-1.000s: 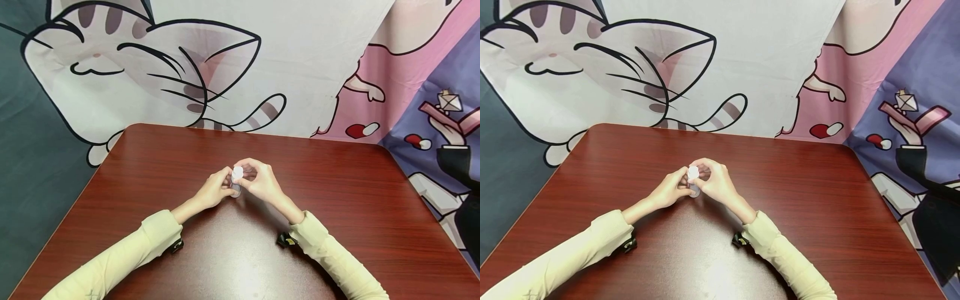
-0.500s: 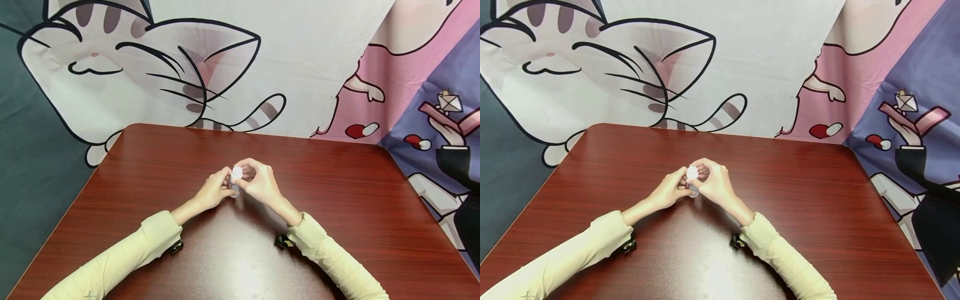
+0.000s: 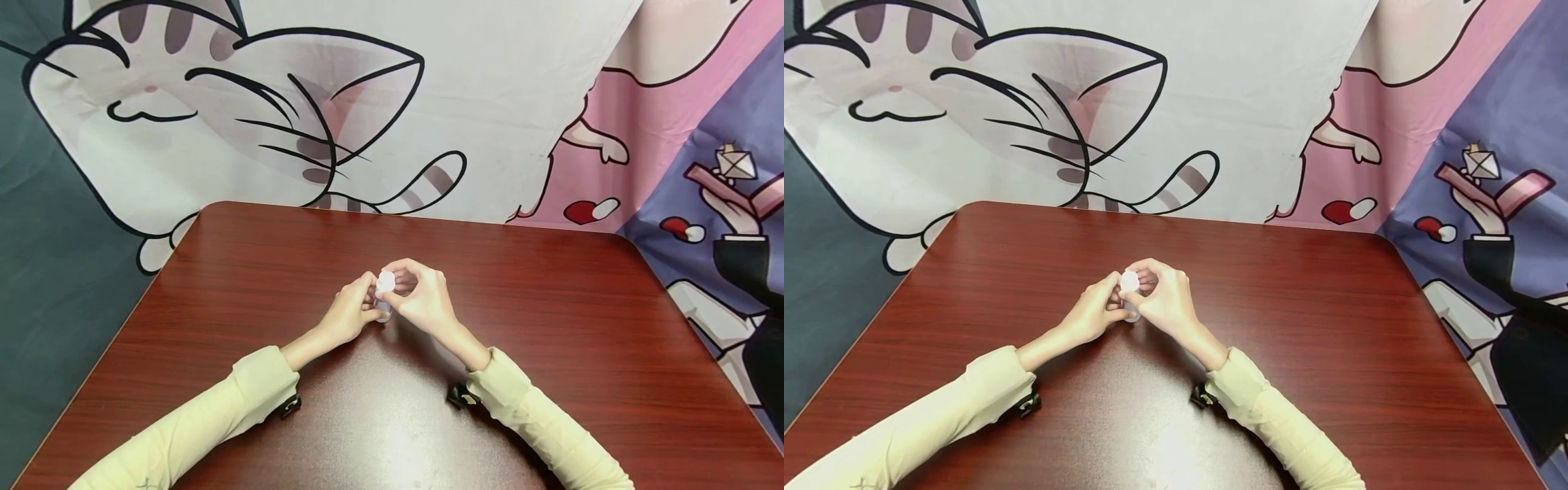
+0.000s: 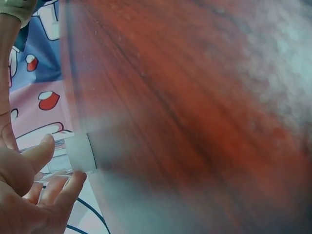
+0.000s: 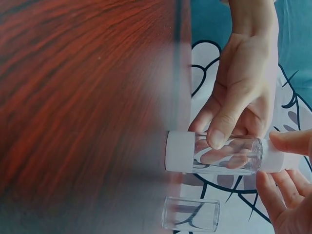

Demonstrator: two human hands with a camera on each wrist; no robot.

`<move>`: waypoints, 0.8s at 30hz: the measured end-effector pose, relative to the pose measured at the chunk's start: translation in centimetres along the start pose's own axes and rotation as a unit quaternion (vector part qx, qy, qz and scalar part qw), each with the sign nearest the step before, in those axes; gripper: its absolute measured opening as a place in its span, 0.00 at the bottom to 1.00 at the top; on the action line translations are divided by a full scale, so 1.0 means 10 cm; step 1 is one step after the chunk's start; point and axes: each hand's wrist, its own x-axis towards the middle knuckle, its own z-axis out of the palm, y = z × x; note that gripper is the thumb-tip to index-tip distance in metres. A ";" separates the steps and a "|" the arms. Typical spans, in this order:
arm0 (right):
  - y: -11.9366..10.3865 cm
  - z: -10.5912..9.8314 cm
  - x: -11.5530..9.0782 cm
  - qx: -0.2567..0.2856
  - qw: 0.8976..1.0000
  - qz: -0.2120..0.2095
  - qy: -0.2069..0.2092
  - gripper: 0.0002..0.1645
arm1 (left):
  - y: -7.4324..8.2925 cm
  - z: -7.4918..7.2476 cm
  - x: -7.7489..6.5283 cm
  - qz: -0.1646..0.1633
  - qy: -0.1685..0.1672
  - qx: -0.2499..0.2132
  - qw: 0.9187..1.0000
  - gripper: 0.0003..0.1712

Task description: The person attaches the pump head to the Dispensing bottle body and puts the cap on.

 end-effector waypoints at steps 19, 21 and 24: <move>-0.05 -0.03 0.01 0.026 0.999 -0.008 -0.022 0.20 | -0.05 0.00 0.01 0.005 -0.001 -0.012 1.000 0.21; -0.15 -0.05 -0.01 0.022 0.999 -0.009 -0.024 0.19 | -0.05 0.00 0.01 0.004 -0.003 -0.012 1.000 0.21; -0.20 -0.06 -0.01 0.019 0.999 -0.007 -0.029 0.19 | -0.05 -0.01 0.02 0.003 -0.006 -0.013 1.000 0.20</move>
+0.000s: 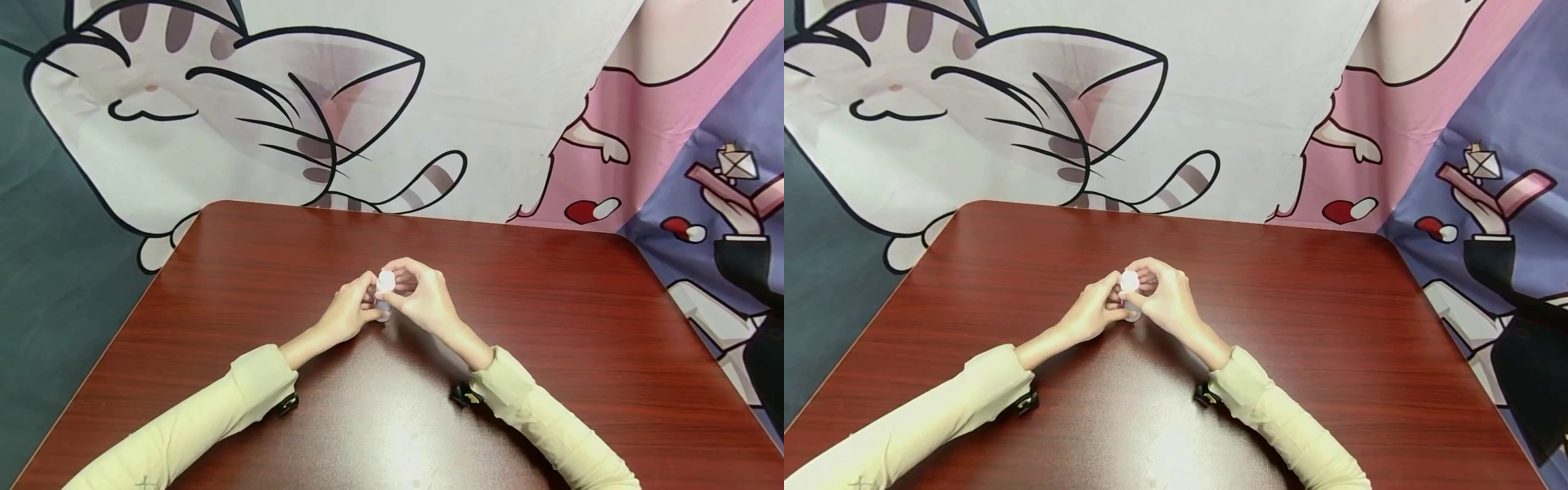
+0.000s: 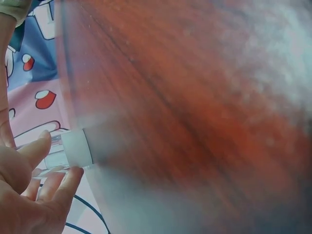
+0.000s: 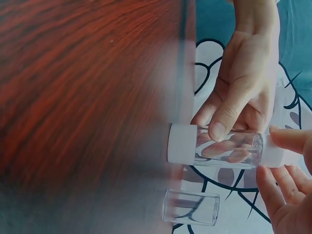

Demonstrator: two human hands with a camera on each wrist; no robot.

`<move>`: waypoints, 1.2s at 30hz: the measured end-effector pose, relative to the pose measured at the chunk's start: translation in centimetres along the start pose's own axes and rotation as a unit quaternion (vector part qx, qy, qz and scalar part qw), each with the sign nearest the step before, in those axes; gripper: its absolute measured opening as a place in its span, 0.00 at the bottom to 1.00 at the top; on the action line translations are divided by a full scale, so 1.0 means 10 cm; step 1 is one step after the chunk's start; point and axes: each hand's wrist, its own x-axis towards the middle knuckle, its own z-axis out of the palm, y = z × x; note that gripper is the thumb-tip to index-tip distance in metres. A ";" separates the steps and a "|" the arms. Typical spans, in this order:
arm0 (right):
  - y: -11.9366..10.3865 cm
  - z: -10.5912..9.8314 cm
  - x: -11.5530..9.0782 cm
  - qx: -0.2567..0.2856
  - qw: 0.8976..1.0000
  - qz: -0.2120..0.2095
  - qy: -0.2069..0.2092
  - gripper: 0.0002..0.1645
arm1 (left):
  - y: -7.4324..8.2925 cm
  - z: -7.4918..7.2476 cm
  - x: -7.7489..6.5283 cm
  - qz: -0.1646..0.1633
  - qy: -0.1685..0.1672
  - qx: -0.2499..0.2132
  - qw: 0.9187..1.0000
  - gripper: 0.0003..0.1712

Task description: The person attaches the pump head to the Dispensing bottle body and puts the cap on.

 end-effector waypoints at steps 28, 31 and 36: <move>0.25 -0.05 0.03 -0.002 0.999 -0.003 -0.040 0.22 | 0.05 -0.03 0.00 -0.010 -0.015 -0.026 1.000 0.20; 0.25 -0.06 0.03 -0.007 0.999 -0.009 -0.042 0.22 | 0.05 -0.03 0.00 -0.010 -0.017 -0.031 0.999 0.20; 0.26 -0.06 0.02 -0.003 0.999 -0.013 -0.041 0.22 | 0.05 -0.02 0.01 -0.011 -0.017 -0.035 0.999 0.20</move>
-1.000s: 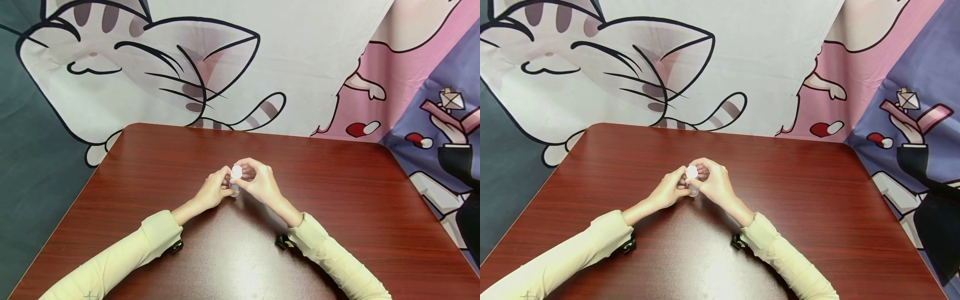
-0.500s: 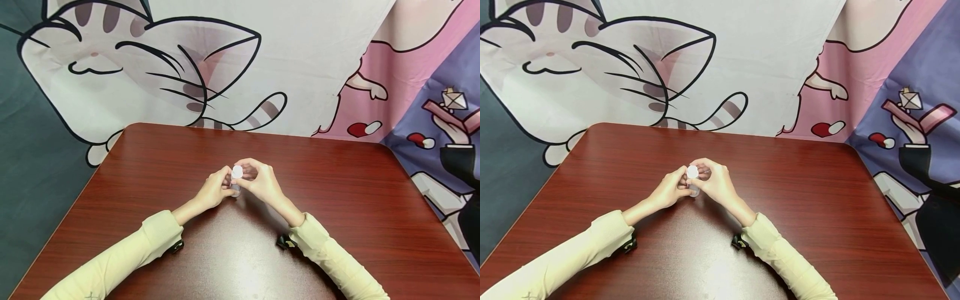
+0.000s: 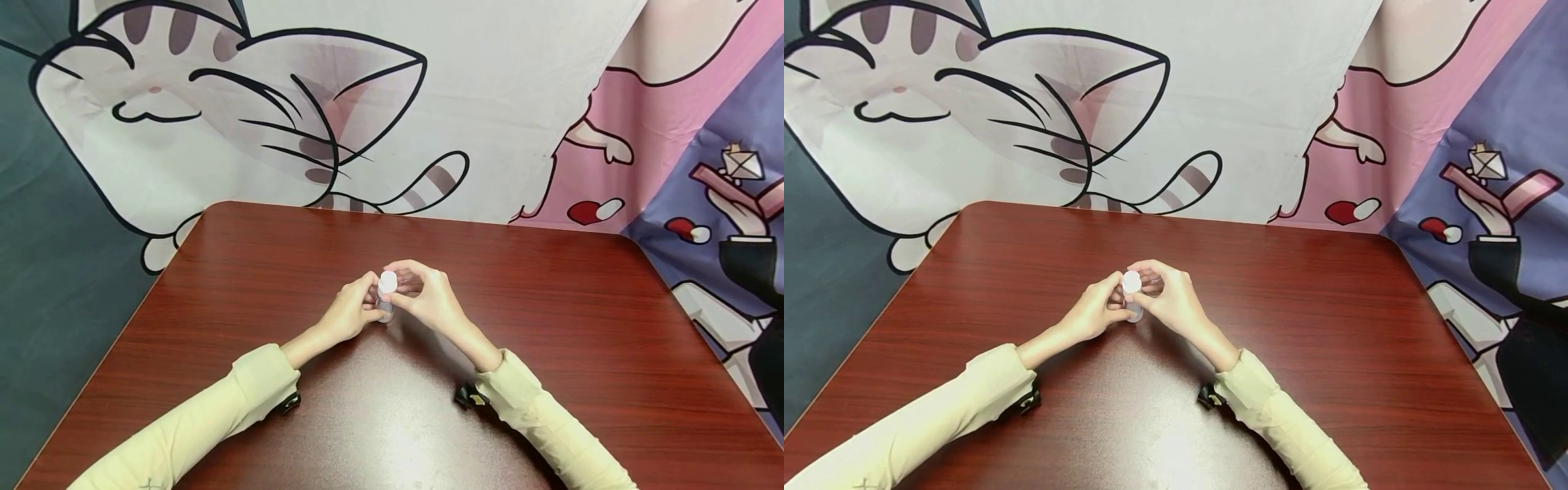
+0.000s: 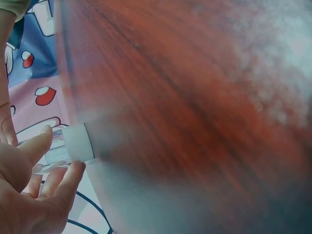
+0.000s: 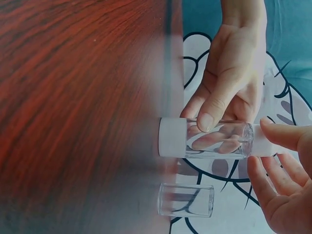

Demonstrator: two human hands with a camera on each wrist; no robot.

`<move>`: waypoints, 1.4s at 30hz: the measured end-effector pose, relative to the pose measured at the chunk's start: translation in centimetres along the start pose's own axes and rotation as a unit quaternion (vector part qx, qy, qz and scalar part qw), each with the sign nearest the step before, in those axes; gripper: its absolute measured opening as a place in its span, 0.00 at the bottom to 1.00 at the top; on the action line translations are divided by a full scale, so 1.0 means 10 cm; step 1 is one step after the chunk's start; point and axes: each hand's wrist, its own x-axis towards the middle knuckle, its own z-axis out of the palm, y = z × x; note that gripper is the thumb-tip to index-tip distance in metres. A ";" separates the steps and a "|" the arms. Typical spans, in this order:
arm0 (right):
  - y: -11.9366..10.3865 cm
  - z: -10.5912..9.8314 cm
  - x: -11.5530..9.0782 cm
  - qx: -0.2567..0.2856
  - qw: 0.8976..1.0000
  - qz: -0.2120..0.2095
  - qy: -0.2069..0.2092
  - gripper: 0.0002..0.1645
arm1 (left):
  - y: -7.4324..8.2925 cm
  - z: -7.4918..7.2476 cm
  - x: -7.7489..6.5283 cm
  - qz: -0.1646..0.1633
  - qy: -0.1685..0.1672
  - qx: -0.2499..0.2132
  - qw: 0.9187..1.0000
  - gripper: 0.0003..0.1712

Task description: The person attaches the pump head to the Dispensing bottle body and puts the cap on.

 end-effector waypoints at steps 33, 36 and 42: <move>0.13 -0.11 -0.05 -0.004 1.000 0.013 0.001 0.24 | 0.00 0.01 0.01 -0.021 0.002 0.008 1.000 0.22; 0.14 -0.12 -0.05 -0.002 1.000 0.014 0.001 0.24 | 0.00 0.02 0.01 -0.021 0.001 0.008 1.000 0.22; 0.15 -0.14 -0.04 0.001 1.000 0.021 0.004 0.24 | 0.00 0.02 0.01 -0.022 0.000 0.005 1.000 0.22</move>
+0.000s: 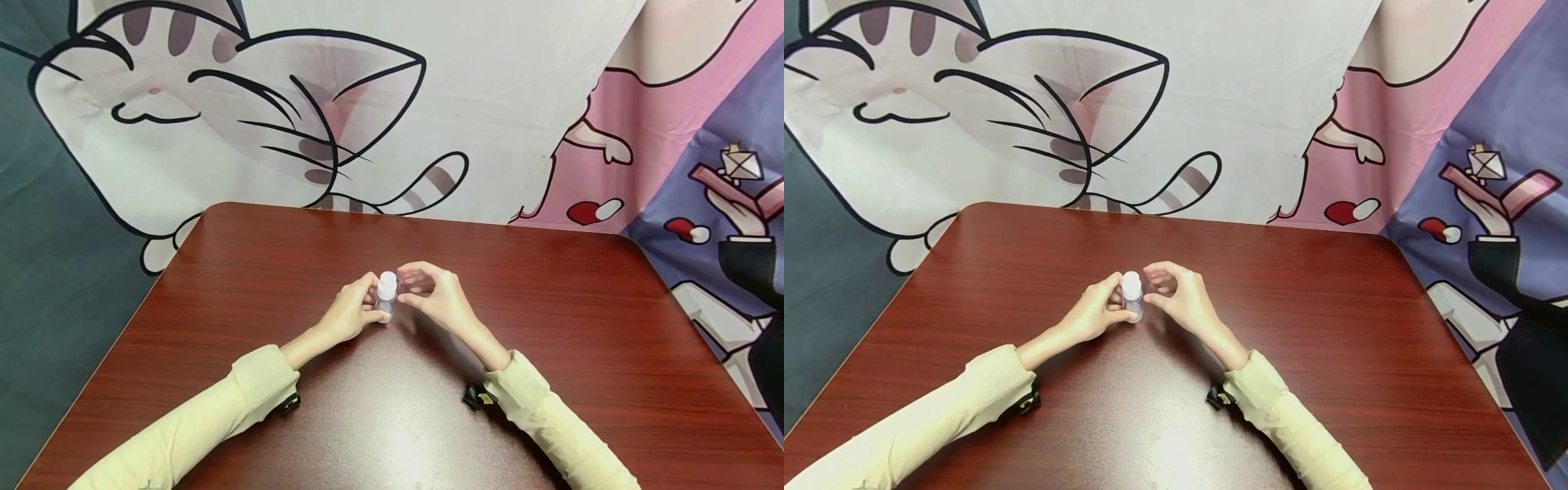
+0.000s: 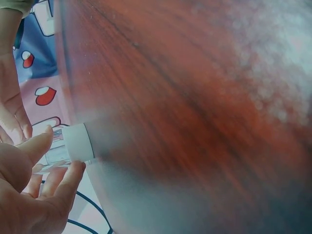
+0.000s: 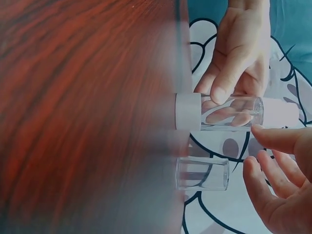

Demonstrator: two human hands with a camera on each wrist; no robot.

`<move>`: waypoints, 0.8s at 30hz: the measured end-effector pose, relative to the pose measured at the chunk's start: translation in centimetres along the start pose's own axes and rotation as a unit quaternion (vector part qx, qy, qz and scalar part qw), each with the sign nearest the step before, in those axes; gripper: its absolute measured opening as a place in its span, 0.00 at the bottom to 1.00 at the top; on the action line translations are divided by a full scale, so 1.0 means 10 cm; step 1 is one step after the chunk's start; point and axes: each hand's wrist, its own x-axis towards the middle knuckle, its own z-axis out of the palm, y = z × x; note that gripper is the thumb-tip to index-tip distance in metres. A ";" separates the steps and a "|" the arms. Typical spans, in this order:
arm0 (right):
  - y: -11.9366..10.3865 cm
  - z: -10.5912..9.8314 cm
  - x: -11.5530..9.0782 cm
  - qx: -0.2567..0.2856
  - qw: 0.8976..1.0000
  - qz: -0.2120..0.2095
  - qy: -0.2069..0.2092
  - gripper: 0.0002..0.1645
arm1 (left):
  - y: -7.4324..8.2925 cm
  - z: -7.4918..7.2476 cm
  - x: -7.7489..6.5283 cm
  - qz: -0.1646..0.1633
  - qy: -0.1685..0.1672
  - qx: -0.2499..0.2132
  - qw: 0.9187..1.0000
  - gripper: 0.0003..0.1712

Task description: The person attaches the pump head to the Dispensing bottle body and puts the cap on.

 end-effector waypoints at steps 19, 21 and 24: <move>0.13 -0.02 0.07 -0.007 1.000 0.004 0.009 0.24 | -0.01 -0.01 0.00 0.006 0.001 0.005 1.000 0.22; 0.15 -0.02 0.08 -0.013 1.000 0.003 0.012 0.24 | -0.01 -0.01 0.00 0.004 0.001 0.003 1.000 0.22; 0.17 -0.02 0.09 -0.021 1.000 0.005 0.015 0.24 | -0.01 -0.01 -0.01 0.003 0.001 0.006 1.000 0.21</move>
